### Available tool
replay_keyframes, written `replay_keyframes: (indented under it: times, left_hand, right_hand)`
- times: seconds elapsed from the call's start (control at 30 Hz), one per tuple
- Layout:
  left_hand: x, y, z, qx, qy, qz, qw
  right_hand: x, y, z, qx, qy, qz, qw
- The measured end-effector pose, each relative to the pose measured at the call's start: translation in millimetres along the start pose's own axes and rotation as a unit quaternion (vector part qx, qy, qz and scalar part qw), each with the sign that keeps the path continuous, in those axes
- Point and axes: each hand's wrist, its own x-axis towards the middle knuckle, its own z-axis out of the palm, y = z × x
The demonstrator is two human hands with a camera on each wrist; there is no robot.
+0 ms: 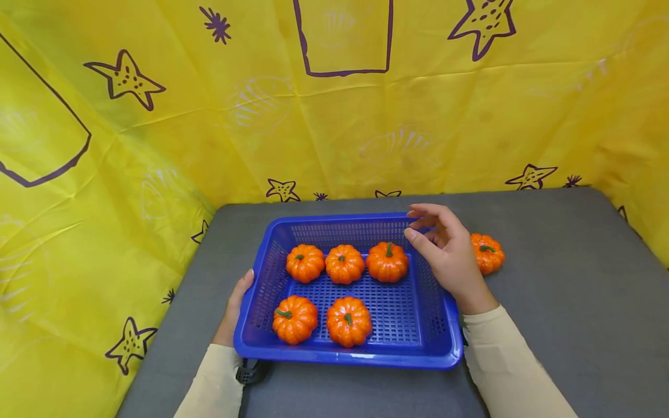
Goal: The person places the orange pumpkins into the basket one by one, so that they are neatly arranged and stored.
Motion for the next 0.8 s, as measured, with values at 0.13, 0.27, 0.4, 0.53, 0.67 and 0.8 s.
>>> replay_keyframes:
  times: [0.13, 0.27, 0.4, 0.53, 0.67, 0.8]
  left_hand:
    - [-0.7, 1.2, 0.1, -0.001, 0.001, 0.0, 1.0]
    - [-0.6, 1.5, 0.3, -0.004, -0.004, 0.0, 1.0]
    - [0.2, 0.6, -0.4, -0.009, -0.006, -0.003, 0.9999]
    - [1.2, -0.2, -0.3, -0.009, 0.001, -0.004, 1.0]
    - [2.7, -2.0, 0.1, -0.015, 0.002, 0.001, 0.9999]
    - [3.3, -2.5, 0.8, -0.018, 0.0, 0.005, 0.9998]
  right_hand:
    - [-0.8, 1.2, -6.1, -0.04, 0.003, 0.0, 0.999]
    - [-0.4, 1.9, -15.4, -0.064, 0.015, 0.008, 0.998]
    - [2.1, -1.4, -22.7, -0.053, 0.031, 0.011, 0.998]
    - [2.7, -5.2, -31.6, -0.084, 0.031, 0.02, 0.996]
    - [2.8, -5.5, -41.6, -0.124, 0.029, 0.027, 0.991]
    - [2.5, -4.7, -48.4, -0.14, 0.038, 0.033, 0.989]
